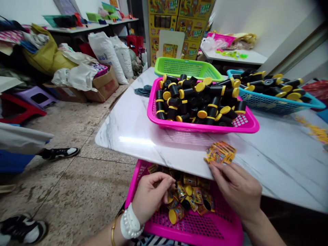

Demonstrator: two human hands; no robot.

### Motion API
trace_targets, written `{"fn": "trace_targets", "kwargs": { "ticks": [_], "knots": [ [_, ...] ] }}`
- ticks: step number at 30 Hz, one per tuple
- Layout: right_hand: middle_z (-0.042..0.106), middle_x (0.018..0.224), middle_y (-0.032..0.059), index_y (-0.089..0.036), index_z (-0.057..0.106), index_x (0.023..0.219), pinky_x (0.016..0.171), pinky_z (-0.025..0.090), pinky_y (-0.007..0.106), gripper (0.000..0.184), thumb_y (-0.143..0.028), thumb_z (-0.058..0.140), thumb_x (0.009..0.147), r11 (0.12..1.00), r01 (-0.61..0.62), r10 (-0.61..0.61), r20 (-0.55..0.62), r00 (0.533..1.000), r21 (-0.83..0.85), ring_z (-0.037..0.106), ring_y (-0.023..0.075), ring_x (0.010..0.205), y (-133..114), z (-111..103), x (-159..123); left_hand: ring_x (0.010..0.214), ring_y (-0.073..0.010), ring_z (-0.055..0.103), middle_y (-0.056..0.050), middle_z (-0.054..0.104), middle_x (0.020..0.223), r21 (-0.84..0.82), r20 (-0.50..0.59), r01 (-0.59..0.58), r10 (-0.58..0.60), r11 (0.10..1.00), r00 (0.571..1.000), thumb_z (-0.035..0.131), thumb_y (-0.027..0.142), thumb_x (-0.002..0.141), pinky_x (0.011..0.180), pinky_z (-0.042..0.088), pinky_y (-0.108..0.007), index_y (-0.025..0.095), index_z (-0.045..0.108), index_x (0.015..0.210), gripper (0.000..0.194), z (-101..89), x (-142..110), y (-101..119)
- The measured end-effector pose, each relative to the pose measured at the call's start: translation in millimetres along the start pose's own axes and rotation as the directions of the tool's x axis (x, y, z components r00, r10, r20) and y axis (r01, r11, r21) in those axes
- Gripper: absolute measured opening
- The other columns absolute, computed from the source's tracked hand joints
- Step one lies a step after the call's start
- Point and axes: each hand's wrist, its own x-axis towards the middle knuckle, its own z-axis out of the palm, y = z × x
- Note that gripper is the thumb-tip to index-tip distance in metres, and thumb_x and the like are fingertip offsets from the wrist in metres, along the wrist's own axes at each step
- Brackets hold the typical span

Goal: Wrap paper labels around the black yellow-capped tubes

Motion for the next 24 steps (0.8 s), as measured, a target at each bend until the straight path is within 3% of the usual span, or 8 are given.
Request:
{"fn": "trace_targets", "kwargs": {
  "ticks": [5, 8, 10, 12, 14, 16, 19, 24],
  "knots": [
    [0.068, 0.068, 0.0016, -0.016, 0.071, 0.118, 0.06, 0.047, 0.029, 0.032, -0.006, 0.07, 0.088, 0.969, 0.18, -0.16, -0.123, 0.979, 0.17, 0.057, 0.014, 0.057, -51, 5, 21, 0.041, -0.009, 0.047, 0.001, 0.059, 0.053, -0.079, 0.083, -0.12, 0.126, 0.99, 0.989, 0.072, 0.06, 0.08, 0.038, 0.031, -0.019, 0.012, 0.071, 0.106, 0.055, 18.6, 14, 20],
    [0.066, 0.068, 0.0013, -0.017, 0.069, 0.123, 0.057, 0.046, 0.028, 0.036, -0.005, 0.068, 0.088, 0.918, 0.248, -0.222, -0.118, 0.968, 0.31, 0.056, 0.0142, 0.057, -70, 9, 29, 0.043, -0.0077, 0.047, 0.003, 0.055, 0.051, -0.103, 0.052, -0.206, 0.212, 0.973, 0.976, 0.074, 0.054, 0.08, 0.044, 0.035, -0.019, 0.012, 0.071, 0.091, 0.043, 12.8, 20, 33],
    [0.069, 0.078, 0.0038, -0.018, 0.067, 0.125, 0.06, 0.051, 0.027, 0.036, -0.013, 0.069, 0.09, 0.887, 0.171, -0.155, -0.071, 0.985, 0.428, 0.061, 0.0151, 0.065, -72, 11, 32, 0.042, -0.0066, 0.043, 0.005, 0.051, 0.048, -0.079, 0.007, -0.231, 0.232, 0.97, 0.973, 0.072, 0.051, 0.082, 0.044, 0.032, -0.019, 0.013, 0.069, 0.081, 0.038, 3.4, 21, 40],
    [0.07, 0.091, 0.0062, -0.019, 0.064, 0.128, 0.062, 0.054, 0.026, 0.038, -0.026, 0.07, 0.091, 0.85, -0.018, -0.016, 0.06, 0.998, 0.527, 0.065, 0.0157, 0.072, -69, 13, 37, 0.041, -0.0059, 0.039, 0.006, 0.048, 0.046, -0.035, -0.024, -0.235, 0.234, 0.971, 0.972, 0.072, 0.05, 0.082, 0.043, 0.028, -0.019, 0.014, 0.068, 0.076, 0.037, -5.4, 20, 44],
    [0.071, 0.089, 0.0047, -0.019, 0.068, 0.118, 0.059, 0.053, 0.024, 0.031, -0.037, 0.066, 0.093, 0.778, -0.219, 0.066, 0.269, 0.961, 0.589, 0.065, 0.0146, 0.069, -67, 18, 44, 0.042, -0.0055, 0.037, 0.007, 0.047, 0.047, 0.0, -0.028, -0.242, 0.242, 0.97, 0.97, 0.074, 0.05, 0.08, 0.042, 0.026, -0.019, 0.015, 0.067, 0.071, 0.037, -10.4, 19, 46],
    [0.065, 0.069, 0.0, -0.018, 0.069, 0.089, 0.052, 0.048, 0.022, 0.027, -0.041, 0.058, 0.097, 0.704, -0.344, 0.064, 0.427, 0.902, 0.622, 0.059, 0.012, 0.057, -69, 25, 53, 0.043, -0.0056, 0.037, 0.006, 0.047, 0.047, 0.02, -0.04, -0.265, 0.265, 0.964, 0.963, 0.074, 0.051, 0.08, 0.042, 0.027, -0.019, 0.015, 0.065, 0.067, 0.039, -11.6, 20, 46],
    [0.047, 0.051, -0.0043, -0.019, 0.058, 0.065, 0.045, 0.037, 0.021, 0.044, -0.046, 0.05, 0.1, 0.642, -0.413, 0.123, 0.445, 0.887, 0.646, 0.045, 0.0097, 0.046, -76, 36, 63, 0.042, -0.0052, 0.038, 0.006, 0.048, 0.05, -0.005, -0.126, -0.33, 0.327, 0.944, 0.937, 0.068, 0.055, 0.086, 0.042, 0.028, -0.019, 0.014, 0.064, 0.071, 0.043, -11.8, 19, 44],
    [0.044, 0.05, -0.0049, -0.019, 0.056, 0.066, 0.044, 0.032, 0.022, 0.045, -0.048, 0.05, 0.1, 0.58, -0.467, 0.211, 0.43, 0.878, 0.668, 0.039, 0.0094, 0.045, -80, 47, 63, 0.046, -0.006, 0.044, 0.001, 0.059, 0.066, 0.018, -0.295, -0.464, 0.448, 0.886, 0.844, 0.063, 0.054, 0.091, 0.044, 0.033, -0.02, 0.014, 0.071, 0.089, 0.04, -15.6, 4, 38]
  ]
}}
